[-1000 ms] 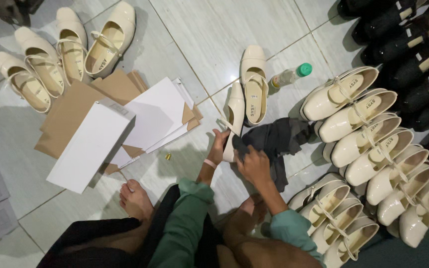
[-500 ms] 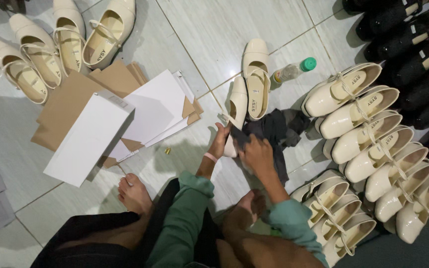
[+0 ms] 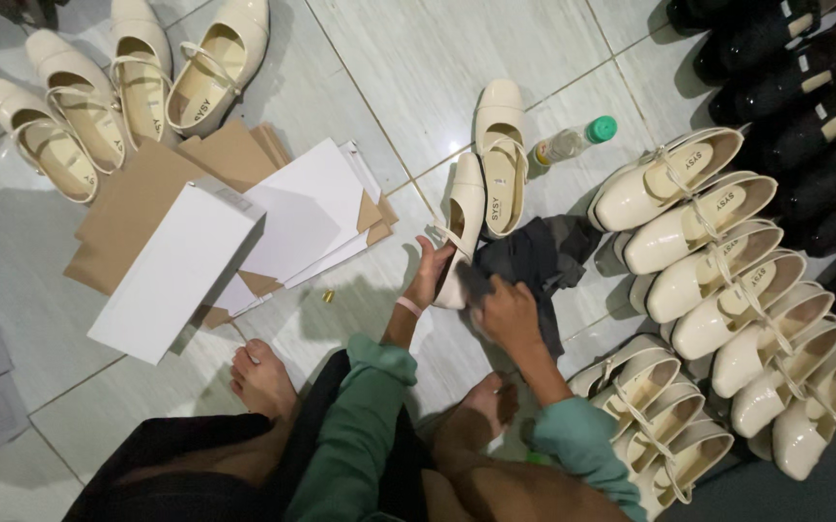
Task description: The person sits on the floor and cleans a pair of white shoes using a cloth and a liquid from a bottle. They wipe the exterior and interior of the shoes, then use a lighter to heat the sole area before wiping again.
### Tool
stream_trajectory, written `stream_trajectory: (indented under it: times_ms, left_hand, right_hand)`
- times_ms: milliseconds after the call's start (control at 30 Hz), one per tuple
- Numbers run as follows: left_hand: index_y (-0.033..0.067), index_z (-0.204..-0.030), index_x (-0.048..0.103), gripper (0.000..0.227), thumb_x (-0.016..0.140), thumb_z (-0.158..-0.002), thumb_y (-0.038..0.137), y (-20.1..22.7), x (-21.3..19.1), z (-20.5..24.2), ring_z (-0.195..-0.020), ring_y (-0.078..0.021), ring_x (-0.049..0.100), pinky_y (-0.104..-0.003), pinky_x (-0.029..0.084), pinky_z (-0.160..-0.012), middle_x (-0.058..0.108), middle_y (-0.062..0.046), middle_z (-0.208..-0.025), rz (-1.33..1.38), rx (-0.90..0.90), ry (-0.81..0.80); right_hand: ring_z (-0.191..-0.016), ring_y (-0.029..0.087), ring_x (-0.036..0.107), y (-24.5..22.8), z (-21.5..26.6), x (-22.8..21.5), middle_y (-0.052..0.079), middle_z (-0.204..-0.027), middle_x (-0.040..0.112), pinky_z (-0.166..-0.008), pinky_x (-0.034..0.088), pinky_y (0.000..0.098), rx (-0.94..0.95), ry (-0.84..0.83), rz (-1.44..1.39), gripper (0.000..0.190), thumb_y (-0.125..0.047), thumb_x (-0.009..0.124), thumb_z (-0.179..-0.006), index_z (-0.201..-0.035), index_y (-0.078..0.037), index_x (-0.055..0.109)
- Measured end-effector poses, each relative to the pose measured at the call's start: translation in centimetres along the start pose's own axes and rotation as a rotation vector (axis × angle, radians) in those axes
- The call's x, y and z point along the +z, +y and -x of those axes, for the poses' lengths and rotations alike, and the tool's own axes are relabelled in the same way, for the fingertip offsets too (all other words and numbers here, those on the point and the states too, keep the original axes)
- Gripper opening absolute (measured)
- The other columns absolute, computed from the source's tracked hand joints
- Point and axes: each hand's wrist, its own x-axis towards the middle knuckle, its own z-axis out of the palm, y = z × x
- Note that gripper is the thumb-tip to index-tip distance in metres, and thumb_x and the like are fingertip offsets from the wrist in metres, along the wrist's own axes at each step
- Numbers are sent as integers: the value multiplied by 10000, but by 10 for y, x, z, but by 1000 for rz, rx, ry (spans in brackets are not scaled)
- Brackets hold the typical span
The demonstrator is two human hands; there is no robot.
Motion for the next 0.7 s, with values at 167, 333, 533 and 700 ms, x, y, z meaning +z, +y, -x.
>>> stream_trajectory:
  times_ms: [167, 333, 533, 700]
  left_hand:
    - [-64, -1587, 230, 969, 256, -989, 698, 46, 42, 13, -1505, -330, 277, -433, 195, -1200, 293, -232, -1645, -258, 100, 61]
    - [25, -1616, 134, 980, 531, -942, 615, 93, 127, 40, -1501, -483, 144, -661, 115, -1094, 168, -322, -1642, -1521, 97, 325]
    - [-92, -1455, 379, 926, 623, -895, 603, 112, 154, 52, -1428, -472, 309, -688, 138, -1161, 407, -273, -1515, -1677, 184, 414]
    - [-27, -1398, 532, 569, 621, -945, 305, 78, 143, 48, -1413, -354, 471, -592, 288, -1125, 541, -205, -1469, -1608, 370, 567]
  right_hand:
    - [-813, 309, 689, -13, 19, 11, 182, -1026, 699, -745, 501, 443, -129, 43, -68, 248, -287, 813, -644, -687, -50, 751]
    - [-821, 409, 678, 14, 60, 16, 273, -1039, 726, -781, 555, 453, -171, 127, -258, 308, -273, 804, -783, -796, 29, 746]
    - [-828, 301, 756, 40, 59, 21, 189, -910, 763, -740, 565, 400, 480, 354, -828, 317, -255, 648, -982, -998, 52, 727]
    - [-726, 230, 620, 44, 21, -3, 155, -833, 684, -707, 492, 390, 500, 442, -942, 301, -222, 621, -1080, -998, 63, 673]
